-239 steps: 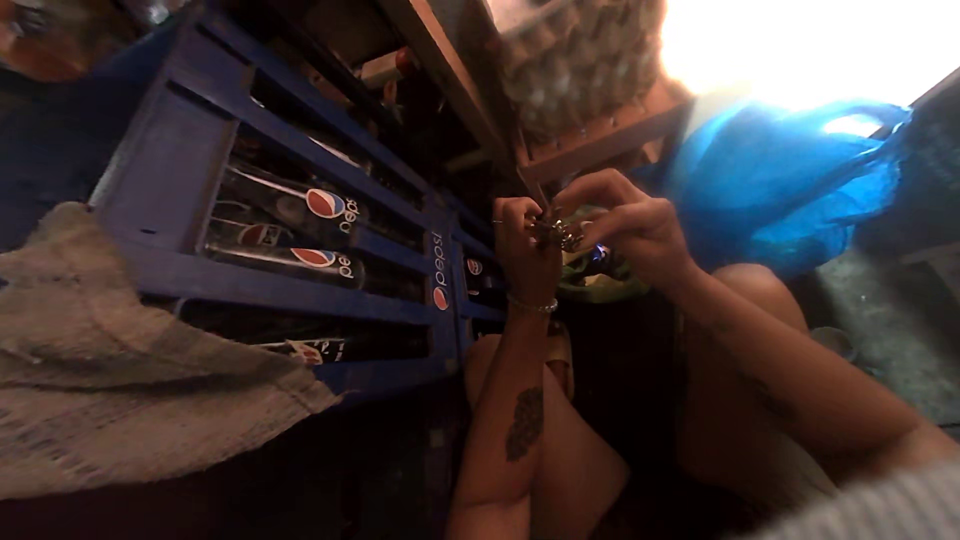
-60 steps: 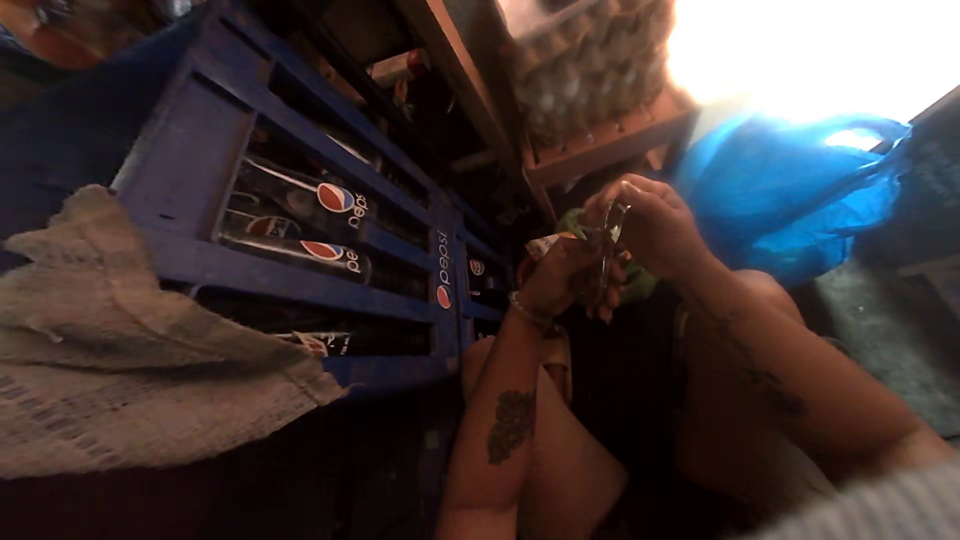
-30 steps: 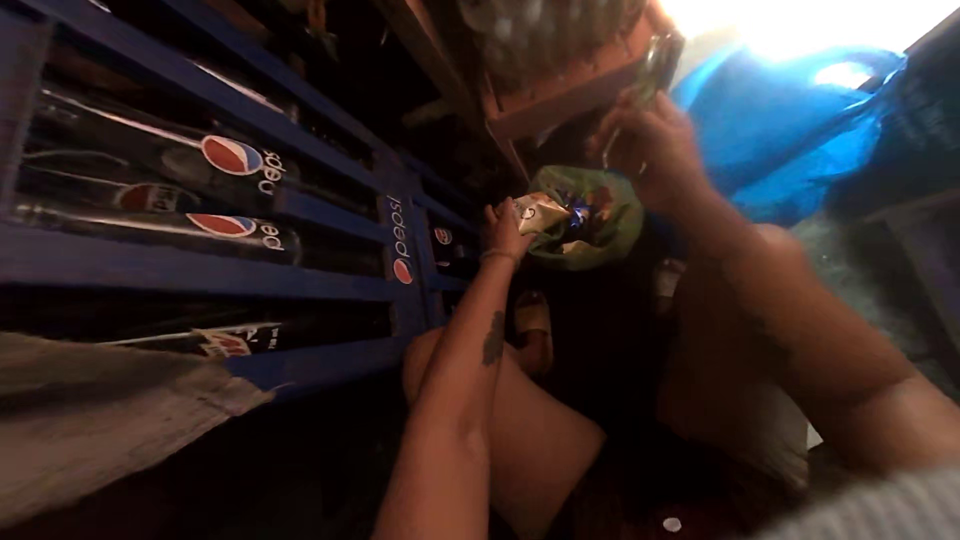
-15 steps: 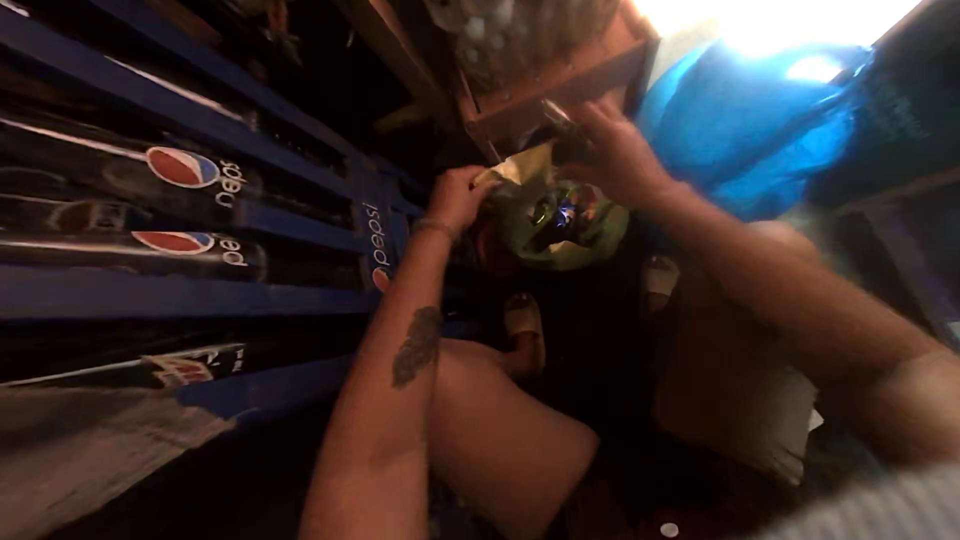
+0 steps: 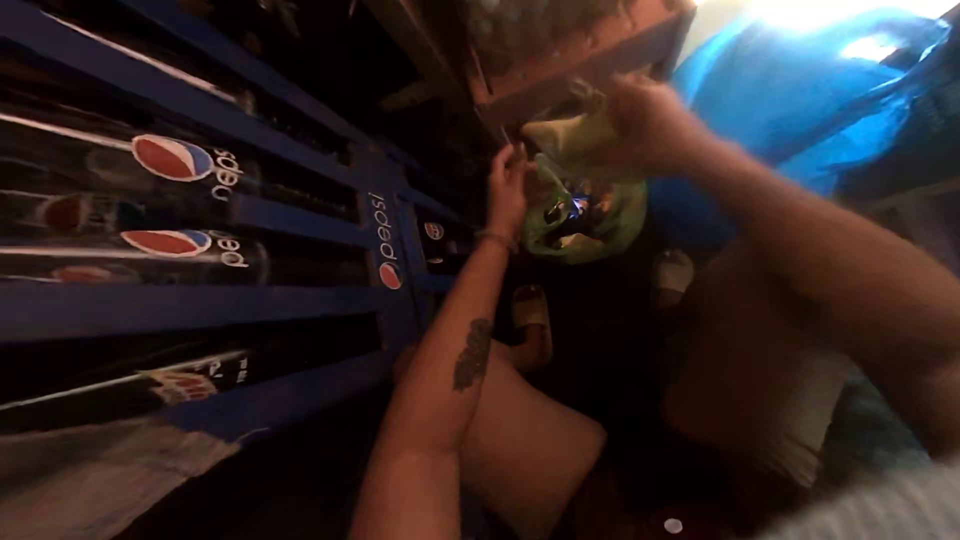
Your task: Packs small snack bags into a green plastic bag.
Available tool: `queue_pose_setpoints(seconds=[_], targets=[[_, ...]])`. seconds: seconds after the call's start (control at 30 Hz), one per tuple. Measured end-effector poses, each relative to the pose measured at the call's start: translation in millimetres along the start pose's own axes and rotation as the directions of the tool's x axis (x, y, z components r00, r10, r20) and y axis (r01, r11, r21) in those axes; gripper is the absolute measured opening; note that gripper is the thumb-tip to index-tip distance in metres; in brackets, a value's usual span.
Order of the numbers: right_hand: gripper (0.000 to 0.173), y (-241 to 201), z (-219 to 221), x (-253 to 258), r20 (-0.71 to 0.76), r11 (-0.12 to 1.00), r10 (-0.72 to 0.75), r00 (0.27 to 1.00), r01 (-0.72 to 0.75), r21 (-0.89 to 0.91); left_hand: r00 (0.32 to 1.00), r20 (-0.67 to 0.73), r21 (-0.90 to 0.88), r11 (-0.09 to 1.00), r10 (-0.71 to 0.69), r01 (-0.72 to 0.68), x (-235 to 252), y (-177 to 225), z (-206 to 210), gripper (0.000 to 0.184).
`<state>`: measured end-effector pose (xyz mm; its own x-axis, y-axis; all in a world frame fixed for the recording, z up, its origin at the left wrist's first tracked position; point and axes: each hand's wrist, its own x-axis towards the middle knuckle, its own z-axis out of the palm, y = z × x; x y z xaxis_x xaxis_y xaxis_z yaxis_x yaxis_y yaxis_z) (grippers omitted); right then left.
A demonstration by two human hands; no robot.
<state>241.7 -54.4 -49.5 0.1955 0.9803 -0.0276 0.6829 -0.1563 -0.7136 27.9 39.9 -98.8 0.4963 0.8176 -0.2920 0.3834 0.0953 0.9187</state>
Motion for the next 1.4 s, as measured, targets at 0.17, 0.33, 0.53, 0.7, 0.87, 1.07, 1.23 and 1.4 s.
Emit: queue_pose_setpoints(seconds=[0.17, 0.33, 0.53, 0.7, 0.87, 1.07, 1.23, 1.4], targets=[[0.065, 16, -8, 10, 0.007, 0.99, 0.109, 0.994, -0.108, -0.085, 0.885, 0.455, 0.81, 0.456, -0.095, -0.368, 7, -57, 24, 0.044], [0.062, 9, 5, 10, 0.171, 0.989, 0.13, 0.977, -0.115, -0.092, 0.85, 0.416, 0.906, 0.223, -0.323, -0.359, 12, -64, 28, 0.054], [0.058, 23, 25, 18, 0.29, 1.0, 0.005, 0.957, 0.004, -0.029, 0.995, -0.029, 0.439, 0.893, -0.092, 0.095, 42, -35, -6, 0.037], [0.061, 38, 65, 18, 0.197, 0.973, -0.045, 0.979, -0.001, 0.229, 0.96, -0.242, 0.027, 0.988, -0.14, 0.151, 31, -17, -9, 0.033], [0.064, 49, 108, 14, 0.163, 0.945, 0.006, 0.987, -0.058, 0.321, 0.974, -0.199, 0.151, 0.979, -0.104, 0.136, 33, -19, -10, 0.037], [0.056, 58, 157, -1, 0.322, 0.958, 0.287, 0.902, -0.26, -0.125, 0.992, -0.034, 0.193, 0.974, -0.118, 0.122, 20, 2, -7, 0.034], [0.048, 36, 125, -11, 0.325, 0.856, 0.482, 0.813, -0.358, -0.374, 0.966, 0.178, 0.371, 0.922, -0.189, 0.112, 19, 9, -2, 0.034], [0.043, 41, 98, -22, 0.297, 0.842, 0.539, 0.788, -0.488, -0.23, 0.977, 0.163, 0.355, 0.932, -0.14, 0.075, 19, 9, -7, 0.033]])
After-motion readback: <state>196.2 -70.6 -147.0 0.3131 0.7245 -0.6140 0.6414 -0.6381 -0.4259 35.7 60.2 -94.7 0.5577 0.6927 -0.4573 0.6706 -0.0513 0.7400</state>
